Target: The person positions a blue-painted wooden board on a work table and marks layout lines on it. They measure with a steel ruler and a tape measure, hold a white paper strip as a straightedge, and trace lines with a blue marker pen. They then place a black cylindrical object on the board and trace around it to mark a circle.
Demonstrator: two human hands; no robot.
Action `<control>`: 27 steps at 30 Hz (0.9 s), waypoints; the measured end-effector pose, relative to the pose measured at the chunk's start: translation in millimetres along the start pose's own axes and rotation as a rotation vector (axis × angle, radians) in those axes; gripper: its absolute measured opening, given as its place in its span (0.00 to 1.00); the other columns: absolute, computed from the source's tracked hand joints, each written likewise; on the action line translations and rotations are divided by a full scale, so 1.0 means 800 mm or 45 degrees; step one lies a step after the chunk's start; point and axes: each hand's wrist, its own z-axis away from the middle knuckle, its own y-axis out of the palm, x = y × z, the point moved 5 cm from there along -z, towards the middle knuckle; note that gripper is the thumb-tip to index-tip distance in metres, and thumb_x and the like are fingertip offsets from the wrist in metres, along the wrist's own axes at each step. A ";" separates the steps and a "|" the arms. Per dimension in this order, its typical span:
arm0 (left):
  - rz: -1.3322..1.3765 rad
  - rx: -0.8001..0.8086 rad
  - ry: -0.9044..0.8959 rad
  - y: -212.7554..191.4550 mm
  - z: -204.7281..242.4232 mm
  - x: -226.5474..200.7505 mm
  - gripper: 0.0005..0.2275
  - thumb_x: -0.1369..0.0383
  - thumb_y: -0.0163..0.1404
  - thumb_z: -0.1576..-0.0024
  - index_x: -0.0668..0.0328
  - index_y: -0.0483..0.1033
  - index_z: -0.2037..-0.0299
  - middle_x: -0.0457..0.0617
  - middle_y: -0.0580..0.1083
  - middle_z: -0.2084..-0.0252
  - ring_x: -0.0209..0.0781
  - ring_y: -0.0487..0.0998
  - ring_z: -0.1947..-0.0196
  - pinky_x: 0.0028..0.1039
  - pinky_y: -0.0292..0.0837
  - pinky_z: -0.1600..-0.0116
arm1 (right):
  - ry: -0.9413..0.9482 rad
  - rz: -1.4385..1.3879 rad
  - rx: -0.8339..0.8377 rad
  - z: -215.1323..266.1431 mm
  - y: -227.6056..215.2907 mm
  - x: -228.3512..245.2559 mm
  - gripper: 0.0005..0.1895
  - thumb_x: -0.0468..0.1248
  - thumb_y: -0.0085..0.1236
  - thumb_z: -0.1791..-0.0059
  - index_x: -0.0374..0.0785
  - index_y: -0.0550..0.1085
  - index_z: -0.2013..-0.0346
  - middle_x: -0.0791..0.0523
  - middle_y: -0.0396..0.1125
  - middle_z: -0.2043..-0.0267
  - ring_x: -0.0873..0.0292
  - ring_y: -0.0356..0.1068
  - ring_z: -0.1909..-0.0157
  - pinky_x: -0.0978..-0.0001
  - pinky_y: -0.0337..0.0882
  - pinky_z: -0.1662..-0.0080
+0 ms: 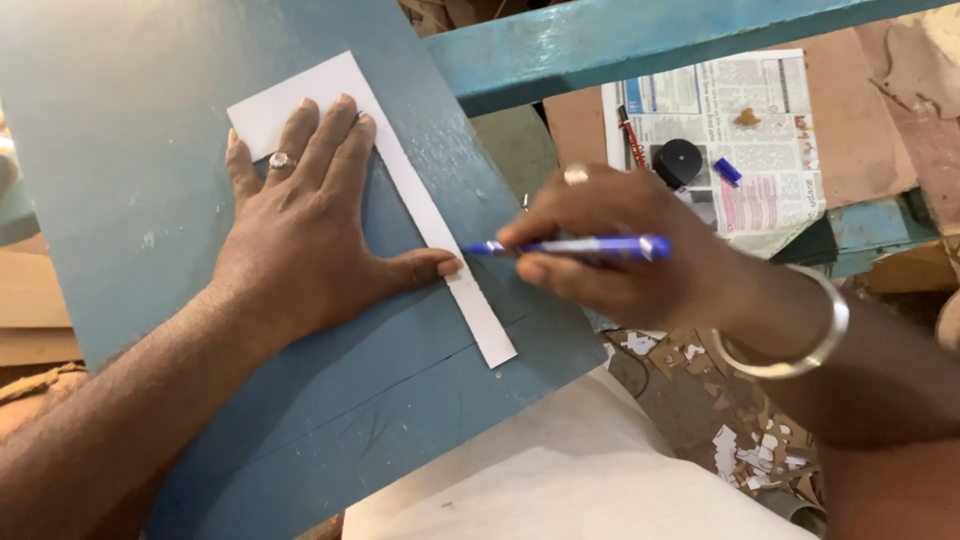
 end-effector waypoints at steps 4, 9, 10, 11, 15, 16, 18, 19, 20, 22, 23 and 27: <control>0.007 -0.012 0.030 0.000 0.001 0.001 0.57 0.26 0.45 0.57 0.67 0.47 0.27 0.67 0.46 0.24 0.61 0.34 0.23 0.64 0.20 0.31 | 0.079 -0.310 0.067 0.032 -0.003 0.017 0.05 0.38 0.60 0.47 0.41 0.78 0.59 0.63 0.68 0.78 0.69 0.63 0.76 0.73 0.63 0.72; 0.021 -0.012 0.047 0.000 0.001 0.000 0.56 0.26 0.45 0.56 0.66 0.47 0.27 0.67 0.45 0.24 0.62 0.34 0.23 0.65 0.20 0.31 | 0.049 -0.251 0.116 0.042 -0.021 0.055 0.10 0.37 0.64 0.51 0.39 0.77 0.57 0.60 0.73 0.69 0.65 0.69 0.66 0.70 0.68 0.63; 0.021 -0.014 0.047 0.000 0.001 0.000 0.56 0.26 0.45 0.56 0.66 0.47 0.27 0.67 0.45 0.24 0.62 0.34 0.23 0.65 0.20 0.31 | 0.036 -0.226 0.136 0.043 -0.021 0.056 0.12 0.37 0.65 0.52 0.38 0.77 0.55 0.59 0.75 0.65 0.63 0.71 0.62 0.68 0.70 0.59; 0.020 -0.017 0.048 0.000 0.001 0.000 0.56 0.26 0.45 0.56 0.66 0.47 0.27 0.66 0.45 0.24 0.62 0.34 0.23 0.65 0.20 0.31 | 0.023 -0.201 0.155 0.044 -0.021 0.058 0.14 0.37 0.66 0.53 0.38 0.77 0.54 0.59 0.77 0.62 0.62 0.73 0.59 0.67 0.71 0.56; 0.019 -0.014 0.041 -0.002 0.001 -0.002 0.56 0.26 0.45 0.56 0.66 0.47 0.27 0.66 0.45 0.24 0.62 0.34 0.23 0.65 0.20 0.31 | -0.002 -0.193 0.160 0.041 -0.020 0.056 0.14 0.37 0.65 0.52 0.37 0.77 0.54 0.58 0.77 0.61 0.62 0.73 0.59 0.66 0.71 0.55; 0.020 -0.012 0.039 -0.002 0.001 -0.001 0.56 0.26 0.45 0.56 0.66 0.47 0.27 0.66 0.45 0.24 0.62 0.34 0.23 0.65 0.20 0.31 | -0.017 -0.215 0.137 0.041 -0.019 0.053 0.12 0.37 0.64 0.51 0.37 0.76 0.55 0.59 0.76 0.64 0.64 0.71 0.62 0.69 0.70 0.59; 0.021 -0.011 0.034 -0.001 0.001 -0.001 0.56 0.26 0.45 0.56 0.66 0.47 0.27 0.66 0.45 0.24 0.61 0.34 0.23 0.65 0.20 0.31 | -0.034 -0.238 0.117 0.040 -0.011 0.036 0.10 0.37 0.63 0.50 0.37 0.76 0.57 0.59 0.74 0.67 0.65 0.70 0.65 0.72 0.68 0.63; 0.020 -0.014 0.040 -0.001 0.001 -0.001 0.56 0.26 0.45 0.56 0.66 0.47 0.27 0.66 0.45 0.24 0.61 0.34 0.23 0.65 0.20 0.31 | 0.009 -0.326 0.119 0.040 -0.005 0.021 0.08 0.38 0.62 0.49 0.38 0.77 0.58 0.61 0.73 0.72 0.68 0.68 0.71 0.75 0.66 0.68; 0.020 -0.018 0.045 -0.002 0.001 -0.001 0.56 0.26 0.45 0.55 0.66 0.47 0.27 0.66 0.45 0.24 0.61 0.34 0.23 0.65 0.20 0.31 | 0.053 -0.413 0.122 0.040 0.001 0.007 0.06 0.38 0.60 0.47 0.38 0.77 0.60 0.62 0.71 0.76 0.71 0.66 0.76 0.78 0.64 0.73; 0.021 -0.017 0.043 -0.002 0.001 -0.001 0.57 0.26 0.45 0.56 0.66 0.47 0.27 0.66 0.45 0.24 0.61 0.34 0.23 0.64 0.20 0.31 | 0.152 -0.445 0.158 0.026 0.005 -0.013 0.06 0.39 0.59 0.46 0.39 0.77 0.60 0.62 0.69 0.79 0.72 0.65 0.79 0.78 0.63 0.74; 0.023 -0.014 0.041 -0.003 0.001 -0.001 0.57 0.26 0.45 0.56 0.66 0.47 0.27 0.66 0.45 0.24 0.61 0.34 0.23 0.64 0.20 0.31 | 0.251 -0.479 0.195 0.020 0.008 -0.025 0.07 0.40 0.58 0.45 0.40 0.78 0.60 0.63 0.68 0.82 0.72 0.64 0.81 0.77 0.62 0.76; 0.003 -0.004 0.026 -0.004 0.000 -0.002 0.57 0.26 0.45 0.56 0.66 0.46 0.27 0.66 0.45 0.24 0.61 0.33 0.23 0.63 0.19 0.32 | 0.344 -0.362 0.190 -0.038 0.007 -0.029 0.08 0.41 0.57 0.45 0.39 0.77 0.62 0.61 0.70 0.78 0.68 0.69 0.76 0.76 0.70 0.72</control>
